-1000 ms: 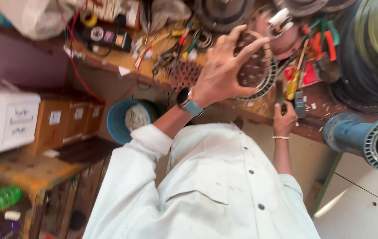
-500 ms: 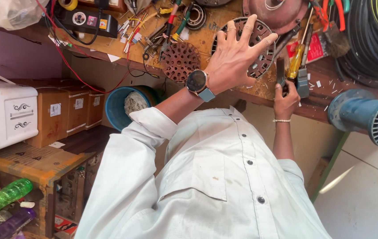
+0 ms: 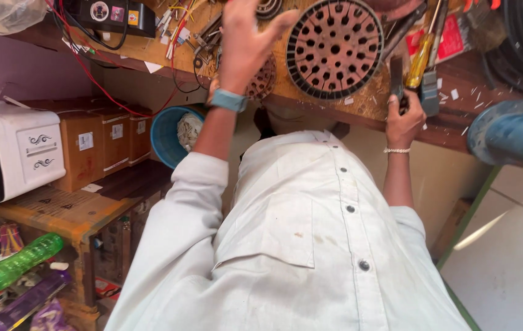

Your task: The person uses a chisel and hammer to chip away at a circular copper motor component, then switches to a rubber mallet to tap the same part on a green workbench. The person handles the copper disc and a cylindrical motor stator throughout the process.

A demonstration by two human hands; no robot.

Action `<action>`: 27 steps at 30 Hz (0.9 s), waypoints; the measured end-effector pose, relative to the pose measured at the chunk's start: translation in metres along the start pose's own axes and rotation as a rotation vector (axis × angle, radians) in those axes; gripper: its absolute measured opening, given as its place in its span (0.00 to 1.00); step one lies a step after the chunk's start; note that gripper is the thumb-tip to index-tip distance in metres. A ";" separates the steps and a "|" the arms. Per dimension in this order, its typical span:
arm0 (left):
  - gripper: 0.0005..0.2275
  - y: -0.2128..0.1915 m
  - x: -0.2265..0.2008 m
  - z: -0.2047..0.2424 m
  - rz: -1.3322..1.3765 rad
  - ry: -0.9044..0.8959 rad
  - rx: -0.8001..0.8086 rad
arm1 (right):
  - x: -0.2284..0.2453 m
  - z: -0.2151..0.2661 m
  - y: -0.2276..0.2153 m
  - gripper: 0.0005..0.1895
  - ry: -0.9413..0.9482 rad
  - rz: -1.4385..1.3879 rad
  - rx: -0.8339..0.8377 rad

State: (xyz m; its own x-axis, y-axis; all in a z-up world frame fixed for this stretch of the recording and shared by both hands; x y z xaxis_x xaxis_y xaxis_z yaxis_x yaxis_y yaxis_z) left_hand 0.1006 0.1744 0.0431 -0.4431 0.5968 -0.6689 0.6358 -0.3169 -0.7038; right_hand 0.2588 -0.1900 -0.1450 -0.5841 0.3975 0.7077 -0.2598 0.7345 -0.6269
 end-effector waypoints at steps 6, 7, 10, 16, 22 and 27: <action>0.11 -0.010 0.098 0.064 0.224 -0.494 0.107 | 0.000 -0.009 0.003 0.09 -0.020 0.004 0.029; 0.09 -0.005 0.106 0.074 0.226 -0.528 0.115 | -0.003 -0.008 0.001 0.09 0.016 -0.003 0.041; 0.08 -0.001 0.120 0.092 0.090 -0.544 0.056 | -0.011 -0.010 0.001 0.10 0.090 -0.013 0.067; 0.06 -0.006 0.112 0.091 0.374 -0.526 0.017 | -0.009 -0.017 0.003 0.10 -0.035 -0.001 0.039; 0.07 -0.015 0.056 0.068 0.654 -0.645 0.152 | 0.007 -0.011 0.000 0.10 -0.041 0.135 0.109; 0.07 -0.019 -0.024 0.054 0.393 -0.387 0.188 | 0.021 -0.016 -0.004 0.10 0.002 0.117 0.081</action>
State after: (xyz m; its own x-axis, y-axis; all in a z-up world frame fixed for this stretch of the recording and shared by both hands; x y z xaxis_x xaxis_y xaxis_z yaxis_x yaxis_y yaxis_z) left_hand 0.0651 0.1265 0.0600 -0.4174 0.1062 -0.9025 0.6919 -0.6067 -0.3914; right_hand 0.2597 -0.1760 -0.1230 -0.6126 0.4792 0.6286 -0.2513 0.6359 -0.7297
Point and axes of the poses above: each hand's wrist, its own z-axis away from the middle knuckle, its own y-axis out of the palm, x = y × z, the point moved 5 cm from there along -z, towards the middle knuckle, and after that the axes turned 15 degrees about -y, right-handed, at the moved point
